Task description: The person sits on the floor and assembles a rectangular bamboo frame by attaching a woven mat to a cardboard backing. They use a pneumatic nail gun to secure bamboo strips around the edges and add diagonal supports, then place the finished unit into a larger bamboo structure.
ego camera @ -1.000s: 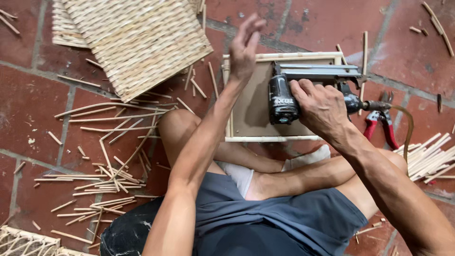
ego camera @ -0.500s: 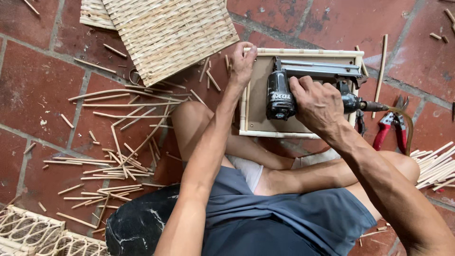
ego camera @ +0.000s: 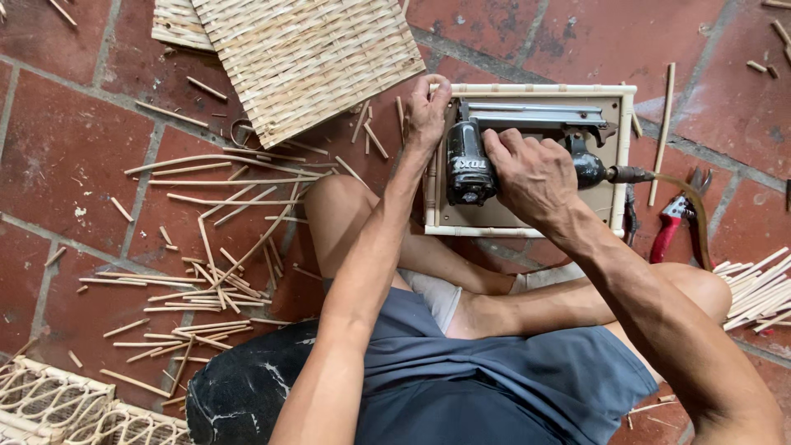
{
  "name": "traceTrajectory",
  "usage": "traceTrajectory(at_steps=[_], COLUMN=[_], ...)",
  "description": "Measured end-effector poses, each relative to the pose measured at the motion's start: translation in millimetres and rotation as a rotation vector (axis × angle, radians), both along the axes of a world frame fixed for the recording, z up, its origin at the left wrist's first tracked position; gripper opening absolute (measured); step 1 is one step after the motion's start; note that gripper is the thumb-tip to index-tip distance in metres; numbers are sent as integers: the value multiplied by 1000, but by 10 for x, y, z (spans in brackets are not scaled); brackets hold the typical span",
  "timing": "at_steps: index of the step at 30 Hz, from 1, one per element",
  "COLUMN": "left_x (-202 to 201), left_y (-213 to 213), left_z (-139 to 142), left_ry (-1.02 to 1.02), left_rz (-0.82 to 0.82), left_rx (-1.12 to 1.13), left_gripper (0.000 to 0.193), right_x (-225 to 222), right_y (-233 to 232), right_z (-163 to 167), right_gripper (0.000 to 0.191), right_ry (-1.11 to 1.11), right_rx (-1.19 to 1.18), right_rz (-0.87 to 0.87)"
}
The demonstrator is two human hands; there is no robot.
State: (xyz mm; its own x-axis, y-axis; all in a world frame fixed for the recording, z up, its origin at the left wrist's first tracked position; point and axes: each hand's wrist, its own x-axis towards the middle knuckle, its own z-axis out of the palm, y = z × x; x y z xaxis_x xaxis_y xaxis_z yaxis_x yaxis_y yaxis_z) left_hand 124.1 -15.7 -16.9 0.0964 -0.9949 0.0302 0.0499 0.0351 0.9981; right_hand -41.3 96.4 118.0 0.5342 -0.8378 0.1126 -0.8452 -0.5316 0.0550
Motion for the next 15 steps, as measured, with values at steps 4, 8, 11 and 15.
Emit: traceTrajectory(at_steps=[4,8,11,15], left_x=[-58,39,183,15], left_y=[4,-61,-144,-61], left_z=[-41,54,353,814], left_ry=[67,-269,-452,-917], left_rz=[9,19,-283,-543], left_rx=[-21,85,127,23], left_gripper=[24,21,26,40], right_x=[-72,-389,-722,-962], right_y=[298,1189,1978,2585], right_z=[273,587,627,300], right_gripper=[56,57,57,55], right_ry=[55,-20,-32,59], right_rx=[13,-32,-20,137], right_rz=[-14,-93,-261,-605])
